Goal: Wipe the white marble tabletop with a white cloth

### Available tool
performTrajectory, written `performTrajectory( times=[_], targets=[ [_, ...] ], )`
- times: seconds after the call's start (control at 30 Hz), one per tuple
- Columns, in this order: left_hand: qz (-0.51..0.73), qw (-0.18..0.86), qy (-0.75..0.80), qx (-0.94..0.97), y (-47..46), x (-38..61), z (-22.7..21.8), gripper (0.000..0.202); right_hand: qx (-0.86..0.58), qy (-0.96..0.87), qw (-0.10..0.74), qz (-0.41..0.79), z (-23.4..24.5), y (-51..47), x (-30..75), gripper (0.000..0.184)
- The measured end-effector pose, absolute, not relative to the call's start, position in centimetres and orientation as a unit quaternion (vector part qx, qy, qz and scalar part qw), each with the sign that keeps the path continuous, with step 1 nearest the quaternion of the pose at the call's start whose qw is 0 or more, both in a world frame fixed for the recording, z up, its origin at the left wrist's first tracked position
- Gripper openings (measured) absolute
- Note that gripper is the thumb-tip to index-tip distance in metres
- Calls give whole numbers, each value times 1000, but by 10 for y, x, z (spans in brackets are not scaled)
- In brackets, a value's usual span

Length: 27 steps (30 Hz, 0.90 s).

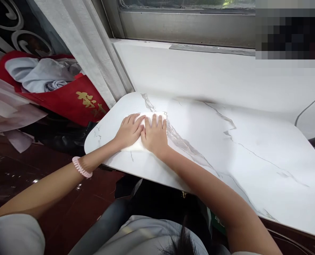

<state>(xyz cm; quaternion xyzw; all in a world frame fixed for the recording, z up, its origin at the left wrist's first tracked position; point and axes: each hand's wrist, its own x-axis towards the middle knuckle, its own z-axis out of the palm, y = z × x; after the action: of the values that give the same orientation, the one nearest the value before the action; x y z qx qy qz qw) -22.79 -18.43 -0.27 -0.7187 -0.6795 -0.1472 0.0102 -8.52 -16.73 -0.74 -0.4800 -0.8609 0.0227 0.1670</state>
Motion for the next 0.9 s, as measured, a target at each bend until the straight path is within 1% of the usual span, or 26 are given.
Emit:
performTrajectory(
  times=[0.23,0.43,0.63,0.9],
  targets=[
    [-139,0,-678,-722,-258,-182,-1,52,-458,-877,141,34,-4,-236,-35,58],
    [-110,-17,-671,-733,-268,-163,1,53,-459,-878,133,28,-4,-247,-15,59],
    [-97,-14,-655,-749,-220,-174,1,53,-473,-874,113,5,-5,-202,-29,58],
    [-116,-22,-659,-743,-96,-170,3,52,-511,-848,140,-3,-11,-85,-34,56]
  ],
)
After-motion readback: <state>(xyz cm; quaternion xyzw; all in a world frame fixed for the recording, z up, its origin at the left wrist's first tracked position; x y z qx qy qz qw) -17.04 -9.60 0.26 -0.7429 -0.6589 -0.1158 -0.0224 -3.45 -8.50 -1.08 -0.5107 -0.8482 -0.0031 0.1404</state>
